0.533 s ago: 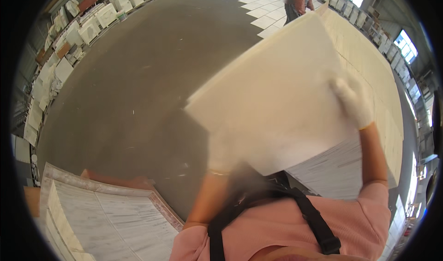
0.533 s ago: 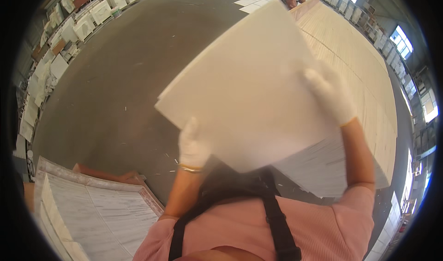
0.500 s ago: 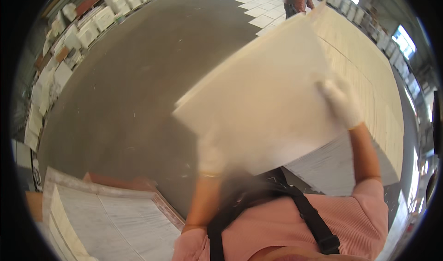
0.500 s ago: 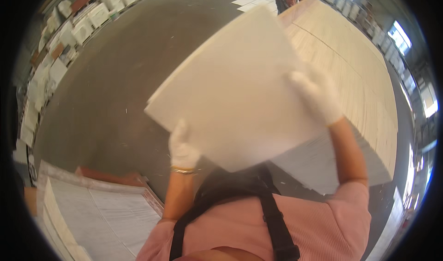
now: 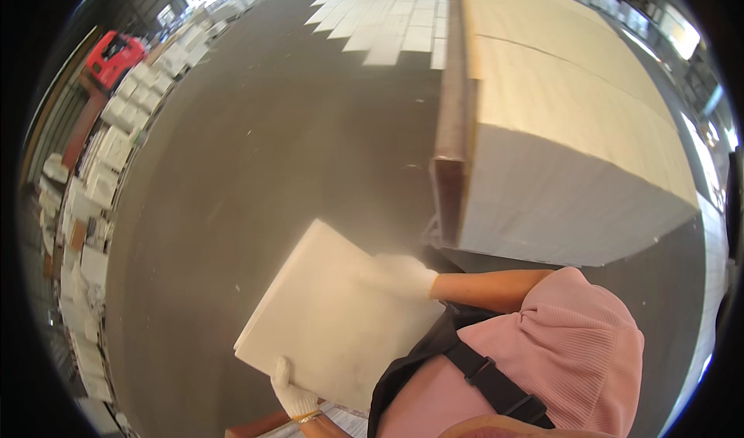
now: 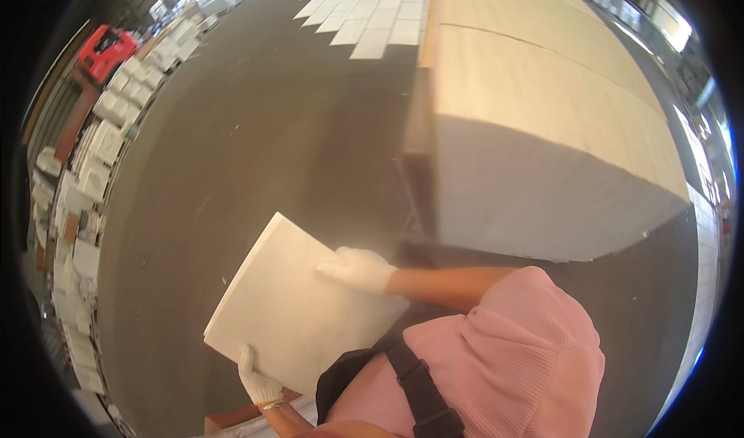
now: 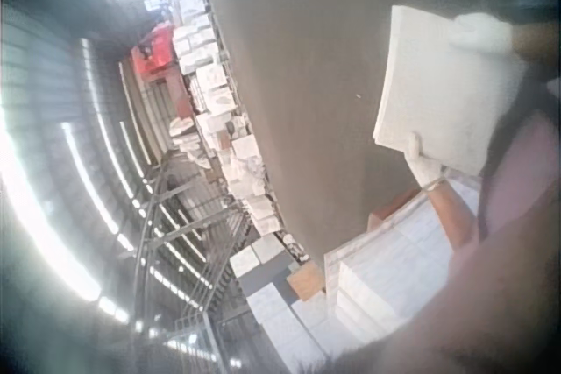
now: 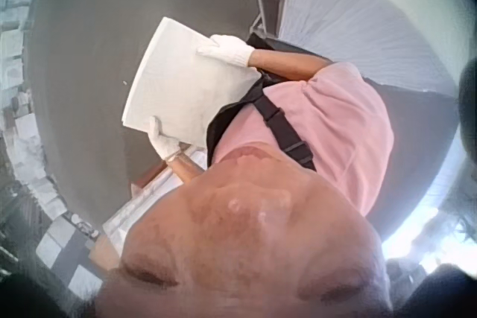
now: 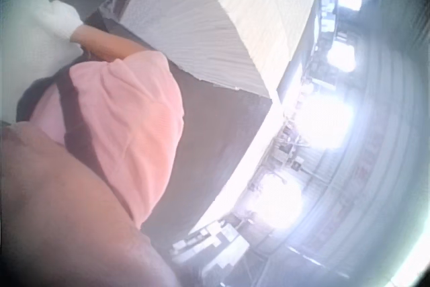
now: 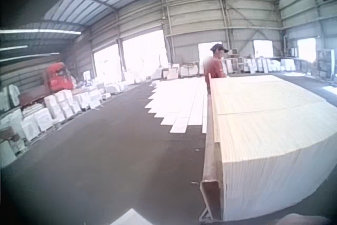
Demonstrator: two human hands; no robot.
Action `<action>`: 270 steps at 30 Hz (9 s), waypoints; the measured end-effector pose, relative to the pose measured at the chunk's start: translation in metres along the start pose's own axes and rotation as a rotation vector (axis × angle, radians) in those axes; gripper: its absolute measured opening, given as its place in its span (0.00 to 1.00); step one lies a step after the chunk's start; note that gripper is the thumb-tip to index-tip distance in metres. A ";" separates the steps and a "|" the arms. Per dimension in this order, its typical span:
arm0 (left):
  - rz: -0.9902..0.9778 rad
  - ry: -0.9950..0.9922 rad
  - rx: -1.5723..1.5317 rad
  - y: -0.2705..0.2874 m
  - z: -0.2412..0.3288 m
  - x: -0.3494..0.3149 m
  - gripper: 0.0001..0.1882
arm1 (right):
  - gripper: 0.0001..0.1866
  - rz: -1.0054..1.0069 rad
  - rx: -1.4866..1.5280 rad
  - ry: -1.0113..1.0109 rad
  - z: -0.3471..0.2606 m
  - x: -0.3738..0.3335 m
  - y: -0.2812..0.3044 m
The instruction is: The person picks up white square tiles from a stack, carries them to a floor area, and places them in a grid pattern. The person repeats this process, picking up tiles and laying them out one by one.
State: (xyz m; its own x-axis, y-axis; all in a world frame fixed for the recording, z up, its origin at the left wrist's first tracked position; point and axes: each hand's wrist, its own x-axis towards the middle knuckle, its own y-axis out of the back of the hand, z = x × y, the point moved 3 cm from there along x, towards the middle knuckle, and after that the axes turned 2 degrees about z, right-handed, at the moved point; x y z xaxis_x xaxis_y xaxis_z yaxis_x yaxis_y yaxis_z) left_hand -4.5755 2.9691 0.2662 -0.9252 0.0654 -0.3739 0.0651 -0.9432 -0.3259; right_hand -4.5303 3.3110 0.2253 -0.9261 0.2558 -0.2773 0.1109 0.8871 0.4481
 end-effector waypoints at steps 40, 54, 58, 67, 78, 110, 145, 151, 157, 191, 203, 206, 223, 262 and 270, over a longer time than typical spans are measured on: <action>-0.071 0.016 0.117 -0.347 0.296 0.949 0.32 | 0.38 0.174 0.205 -0.103 -0.263 0.928 0.156; -0.083 -0.035 0.054 -0.525 0.396 1.298 0.28 | 0.31 0.182 0.463 0.047 -0.334 1.345 0.248; -0.157 -0.010 0.223 -0.608 0.439 1.411 0.32 | 0.29 0.198 0.603 -0.038 -0.359 1.424 0.298; -0.316 0.131 0.167 -0.784 0.472 1.637 0.34 | 0.29 0.349 0.586 -0.022 -0.361 1.646 0.400; 0.027 0.005 0.081 -0.909 0.510 1.875 0.29 | 0.32 0.124 0.343 0.030 -0.431 2.005 0.520; -0.009 -0.003 0.077 -1.398 0.662 2.720 0.29 | 0.33 0.198 0.148 -0.044 -0.551 2.909 0.837; 0.172 -0.025 0.096 -1.857 0.877 3.630 0.29 | 0.36 0.072 0.168 -0.071 -0.746 3.926 1.105; -0.014 -0.016 0.159 -1.930 0.937 3.815 0.29 | 0.32 0.183 0.243 -0.037 -0.783 4.076 1.146; -0.107 -0.099 0.271 -2.014 0.963 3.992 0.28 | 0.32 0.310 0.387 -0.058 -0.788 4.221 1.186; 0.058 -0.038 0.176 -2.281 1.202 4.707 0.30 | 0.34 0.100 0.253 -0.019 -1.012 5.055 1.309; 0.350 -0.035 -0.023 -2.351 1.255 4.896 0.28 | 0.32 -0.244 0.201 -0.127 -1.105 5.348 1.341; 0.317 -0.025 -0.014 -2.363 1.281 4.956 0.26 | 0.31 -0.283 0.240 -0.076 -1.126 5.419 1.333; 0.011 0.001 0.423 -2.434 1.409 5.302 0.31 | 0.37 0.026 0.658 -0.312 -1.217 5.619 1.316; 0.581 0.355 -0.146 -2.157 1.357 5.690 0.33 | 0.28 -0.565 -0.173 -0.385 -1.235 6.142 0.978; 0.528 0.251 0.012 -2.102 1.272 5.875 0.36 | 0.39 -0.560 -0.235 -0.149 -1.192 6.337 0.918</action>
State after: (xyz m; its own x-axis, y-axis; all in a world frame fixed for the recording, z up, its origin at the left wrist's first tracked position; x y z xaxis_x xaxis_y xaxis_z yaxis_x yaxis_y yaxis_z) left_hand -10.6234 4.9213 -0.1409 -0.6518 -0.3408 -0.6775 0.4878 -0.8724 -0.0304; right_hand -10.7270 5.2881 -0.1069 -0.7588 -0.1577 -0.6319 -0.4749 0.7980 0.3711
